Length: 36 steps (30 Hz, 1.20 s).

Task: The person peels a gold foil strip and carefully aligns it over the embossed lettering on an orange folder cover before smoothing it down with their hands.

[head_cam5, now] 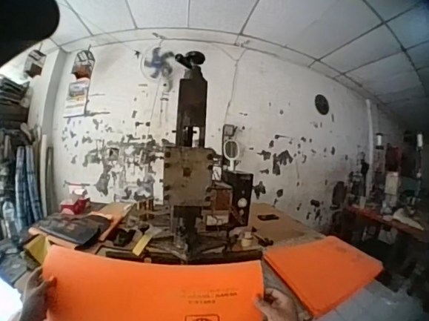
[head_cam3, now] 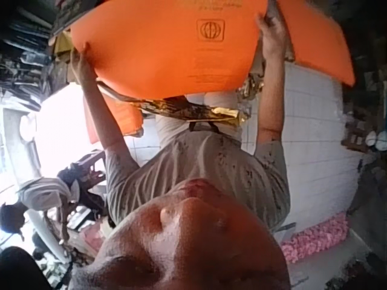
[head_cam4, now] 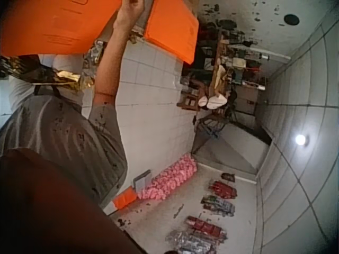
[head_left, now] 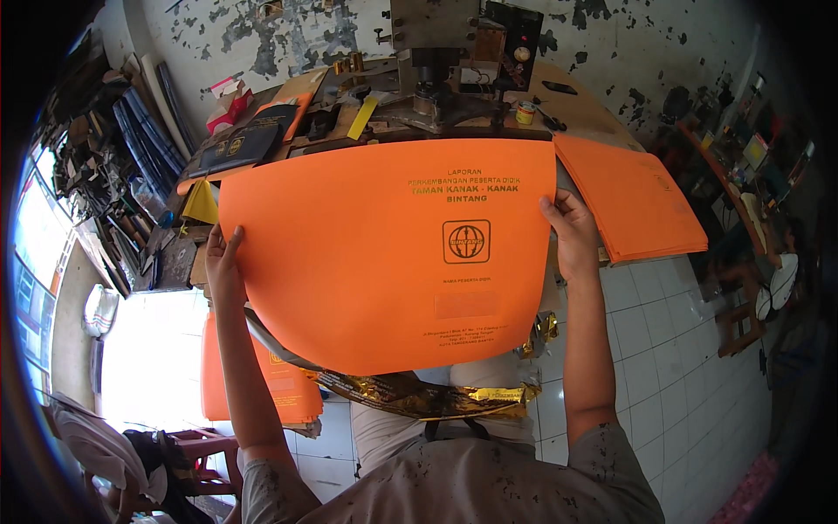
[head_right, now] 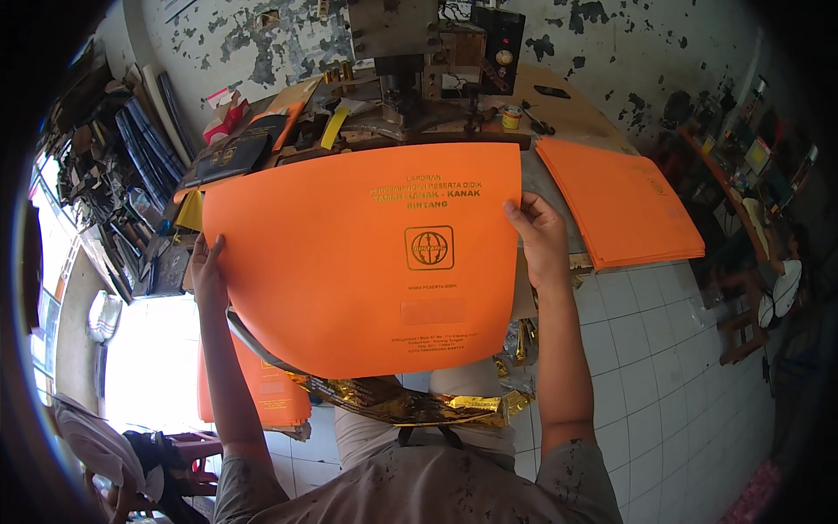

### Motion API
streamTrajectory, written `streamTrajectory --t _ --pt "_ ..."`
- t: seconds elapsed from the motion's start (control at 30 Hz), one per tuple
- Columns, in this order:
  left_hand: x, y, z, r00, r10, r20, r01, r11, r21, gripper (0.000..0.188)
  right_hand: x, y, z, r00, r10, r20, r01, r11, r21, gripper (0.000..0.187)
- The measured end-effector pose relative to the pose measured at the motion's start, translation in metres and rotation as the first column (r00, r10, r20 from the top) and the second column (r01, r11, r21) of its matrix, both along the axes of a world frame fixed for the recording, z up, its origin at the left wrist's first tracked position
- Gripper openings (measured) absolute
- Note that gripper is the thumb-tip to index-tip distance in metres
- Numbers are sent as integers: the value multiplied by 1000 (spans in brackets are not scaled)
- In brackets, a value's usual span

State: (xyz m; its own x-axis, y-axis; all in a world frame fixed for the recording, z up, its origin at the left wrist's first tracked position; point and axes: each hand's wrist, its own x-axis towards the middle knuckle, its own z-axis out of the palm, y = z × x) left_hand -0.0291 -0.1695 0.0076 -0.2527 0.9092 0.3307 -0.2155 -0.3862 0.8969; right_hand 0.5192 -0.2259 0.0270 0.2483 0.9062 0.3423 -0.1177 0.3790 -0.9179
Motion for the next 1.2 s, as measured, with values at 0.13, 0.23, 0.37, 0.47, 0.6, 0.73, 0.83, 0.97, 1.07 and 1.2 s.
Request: streamTrajectory --t 0.13,0.23,0.37,0.47,0.6,0.73,0.83,0.97,1.07,1.2 --pt "10 -8 4 999 -2 -42 3 1000 25 46 3 -22 5 997 -65 44 63 997 37 27" --pt "28 -35 20 981 41 -191 -36 999 30 52 5 -66 18 961 -226 157 219 974 58 23" --pt "98 -88 45 912 101 -397 -92 995 41 56 50 -135 34 864 -469 183 440 880 179 31" --pt "142 -115 21 922 56 -384 -40 998 49 58 84 -174 49 787 -591 175 560 805 198 34" --pt "188 -138 15 708 -303 -638 203 952 -227 24 173 -199 59 581 -639 505 697 710 97 22" --pt "273 -123 23 751 -567 -339 433 810 -396 28 264 -153 87 443 -448 776 647 759 69 16" --pt "344 -80 36 563 -571 -598 506 810 -297 41 366 -82 110 428 -276 860 566 824 -18 16" --pt "460 -33 19 766 -639 -77 610 759 -226 63 524 -7 138 -303 -347 888 545 701 460 42" --pt "453 -27 25 820 -460 341 533 831 -162 86 398 68 65 -457 -140 878 643 630 435 65" --pt "354 -97 8 800 -564 -206 572 820 -25 84 306 32 -21 12 149 989 600 790 -126 72"
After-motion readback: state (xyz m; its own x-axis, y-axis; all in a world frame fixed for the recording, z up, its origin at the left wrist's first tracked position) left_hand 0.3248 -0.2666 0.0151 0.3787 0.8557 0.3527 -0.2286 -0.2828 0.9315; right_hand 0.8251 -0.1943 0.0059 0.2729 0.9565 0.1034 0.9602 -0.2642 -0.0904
